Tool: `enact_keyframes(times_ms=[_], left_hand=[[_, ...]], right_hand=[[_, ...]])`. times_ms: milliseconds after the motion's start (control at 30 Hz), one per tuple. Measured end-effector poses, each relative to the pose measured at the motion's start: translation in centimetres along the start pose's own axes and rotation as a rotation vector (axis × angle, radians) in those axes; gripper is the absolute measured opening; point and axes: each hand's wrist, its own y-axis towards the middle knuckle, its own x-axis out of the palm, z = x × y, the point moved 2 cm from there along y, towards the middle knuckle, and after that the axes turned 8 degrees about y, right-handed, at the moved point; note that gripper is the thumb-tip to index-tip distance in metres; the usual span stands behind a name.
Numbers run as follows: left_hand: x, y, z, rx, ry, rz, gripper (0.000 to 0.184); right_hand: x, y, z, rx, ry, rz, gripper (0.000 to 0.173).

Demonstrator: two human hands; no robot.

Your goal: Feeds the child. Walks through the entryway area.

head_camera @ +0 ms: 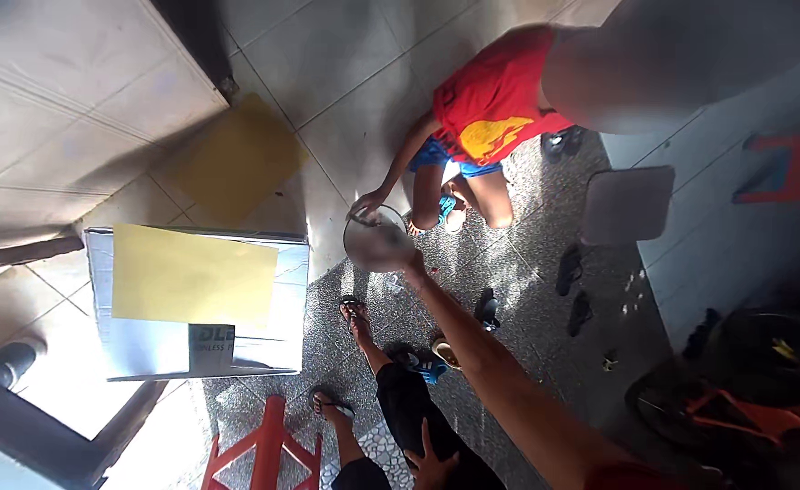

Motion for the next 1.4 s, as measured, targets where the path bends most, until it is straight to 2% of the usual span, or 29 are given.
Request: enact_keyframes(times_ms=[233, 467, 667, 800, 933, 1067, 1400], left_hand=[[0.4, 0.0, -2.1, 0.107, -0.088, 0.069, 0.097], [-1.4, -2.6, -5.7, 0.413, -0.23, 0.147, 0.081], [-4.8, -5.6, -10.4, 0.254, -0.286, 0.29, 0.056], [-6.0, -7.0, -13.1, 0.153, -0.442, 0.309, 0.055], [-6.0, -11.7, -12.4, 0.167, -0.606, 0.344, 0.056], [-5.7, -14.7, -12.2, 0.224, -0.635, 0.366, 0.054], [-5.8, -15.2, -13.8, 0.275, -0.626, 0.379, 0.054]], right_hand=[[-2.9, -3.7, -3.1, -0.051, -0.002, -0.015, 0.026], [-5.9, -6.0, -5.8, -0.112, 0.095, 0.045, 0.021], [-8.6, -7.8, -7.0, -0.137, 0.097, 0.083, 0.024], [-9.5, -9.4, -7.3, -0.11, 0.158, 0.11, 0.028], [-10.0, -9.8, -8.4, -0.083, 0.23, 0.172, 0.026], [-10.4, -10.5, -9.1, -0.072, 0.272, 0.186, 0.027], [-11.7, -10.6, -9.9, -0.093, 0.297, 0.234, 0.024]])
